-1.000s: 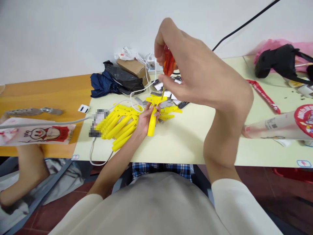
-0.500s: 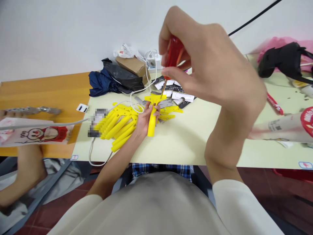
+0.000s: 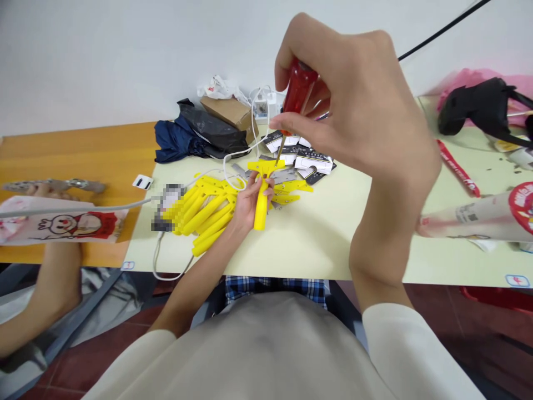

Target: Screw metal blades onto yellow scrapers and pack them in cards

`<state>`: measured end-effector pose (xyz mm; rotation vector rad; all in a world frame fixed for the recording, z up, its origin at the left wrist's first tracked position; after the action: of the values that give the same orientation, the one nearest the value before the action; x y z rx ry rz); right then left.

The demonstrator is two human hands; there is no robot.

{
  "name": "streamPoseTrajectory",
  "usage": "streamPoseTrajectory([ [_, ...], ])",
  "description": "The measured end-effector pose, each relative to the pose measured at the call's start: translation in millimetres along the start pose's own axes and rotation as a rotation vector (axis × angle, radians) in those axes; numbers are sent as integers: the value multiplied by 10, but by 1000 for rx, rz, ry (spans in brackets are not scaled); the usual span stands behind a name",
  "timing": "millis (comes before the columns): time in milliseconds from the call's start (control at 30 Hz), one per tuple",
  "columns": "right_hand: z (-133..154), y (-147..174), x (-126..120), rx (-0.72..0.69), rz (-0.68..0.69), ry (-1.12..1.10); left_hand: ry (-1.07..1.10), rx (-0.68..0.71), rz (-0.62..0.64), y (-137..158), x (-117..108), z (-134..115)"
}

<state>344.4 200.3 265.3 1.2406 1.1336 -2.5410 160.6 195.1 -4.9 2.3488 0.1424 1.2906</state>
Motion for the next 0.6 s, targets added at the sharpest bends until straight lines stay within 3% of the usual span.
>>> streamPoseTrajectory([
  [233, 9, 11, 99, -14, 88, -41, 29, -22, -10, -5, 7, 29],
  [467, -15, -30, 21, -21, -10, 18, -8, -13, -45, 27, 8, 15],
  [600, -33, -2, 72, -28, 91, -16, 19, -25, -41, 31, 18, 25],
])
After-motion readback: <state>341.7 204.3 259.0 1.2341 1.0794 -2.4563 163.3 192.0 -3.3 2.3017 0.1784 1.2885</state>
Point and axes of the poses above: each hand's wrist, its own y-axis away from the middle knuckle, its own x-axis out of the palm, z = x × y, the point moved 6 cm from there along -y, towards the middle knuckle, and after that the axes turned 6 degrees about -z, right-handed, at the moved point
